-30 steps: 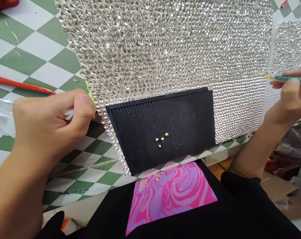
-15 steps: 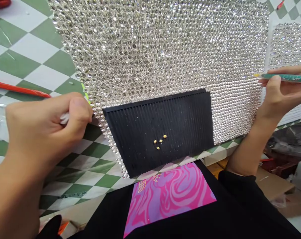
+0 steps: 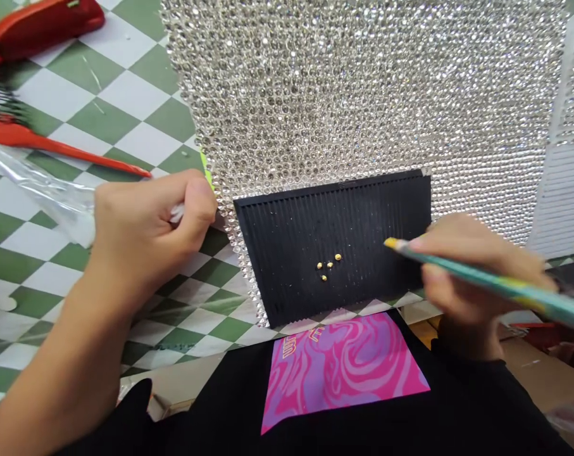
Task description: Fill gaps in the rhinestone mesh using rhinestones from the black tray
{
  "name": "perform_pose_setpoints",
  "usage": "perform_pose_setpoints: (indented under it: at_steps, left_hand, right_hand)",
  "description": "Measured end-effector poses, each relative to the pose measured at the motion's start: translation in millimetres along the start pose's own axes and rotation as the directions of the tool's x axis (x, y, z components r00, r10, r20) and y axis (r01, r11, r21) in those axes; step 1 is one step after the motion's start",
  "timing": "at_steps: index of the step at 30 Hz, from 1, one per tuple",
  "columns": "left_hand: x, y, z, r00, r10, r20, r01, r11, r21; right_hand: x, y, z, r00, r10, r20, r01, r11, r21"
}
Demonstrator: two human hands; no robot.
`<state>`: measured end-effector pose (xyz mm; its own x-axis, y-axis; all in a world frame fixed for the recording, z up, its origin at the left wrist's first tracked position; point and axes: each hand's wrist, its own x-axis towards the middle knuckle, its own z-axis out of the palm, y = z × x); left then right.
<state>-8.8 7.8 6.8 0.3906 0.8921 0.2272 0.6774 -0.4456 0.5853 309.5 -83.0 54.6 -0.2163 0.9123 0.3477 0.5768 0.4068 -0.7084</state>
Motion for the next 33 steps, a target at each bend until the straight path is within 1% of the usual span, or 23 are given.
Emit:
perform_pose_setpoints:
  at_steps: [1,3,6,8,13,15,21,25,27,30,33]
  left_hand:
    - [0,1,-0.1,1.0,0.003,0.005,-0.003,1.0,0.004]
    - [0,2,-0.3,1.0,0.001,0.011,-0.001,1.0,0.008]
    - [0,4,-0.7,1.0,-0.014,0.013,0.014,1.0,0.015]
    - [0,3,-1.1,1.0,-0.02,0.02,0.02,1.0,0.017]
    - [0,3,-2.3,1.0,-0.014,0.016,0.014,1.0,0.001]
    - [0,3,-2.6,1.0,-0.017,0.026,0.017,1.0,0.005]
    - [0,3,-2.8,1.0,0.009,0.025,-0.009,1.0,-0.004]
    - [0,3,-3.1,1.0,0.01,0.018,-0.01,1.0,-0.008]
    - [0,2,-3.2,1.0,0.009,0.019,-0.009,1.0,-0.009]
    - [-1,2,-2.7,0.999,0.012,0.032,-0.012,1.0,-0.007]
    - [-2,2,-1.6,1.0,-0.006,0.017,0.006,1.0,-0.005]
  right_hand:
    - [1,-9,10,0.998,-0.057,0.038,0.056,0.998,0.026]
    - [5,-22,25,0.99,-0.108,0.088,0.104,0.993,0.05]
    - [8,-31,34,0.993,-0.061,0.101,0.061,0.998,0.003]
    - [9,-33,35,0.994,-0.043,0.099,0.044,0.999,-0.007]
    - [8,-34,33,0.986,-0.038,0.164,0.042,0.999,-0.021]
    - [8,-33,34,0.984,-0.046,0.171,0.049,0.999,-0.018]
    - [8,-31,38,0.994,-0.054,0.098,0.059,0.997,-0.049]
    - [3,-28,38,0.999,-0.027,0.047,0.028,0.999,-0.024]
    - [1,-27,37,0.998,-0.042,0.037,0.042,0.999,-0.002]
    - [2,-27,36,0.992,-0.095,0.084,0.092,0.995,0.041]
    - [5,-29,35,0.986,-0.097,0.138,0.094,0.995,0.028]
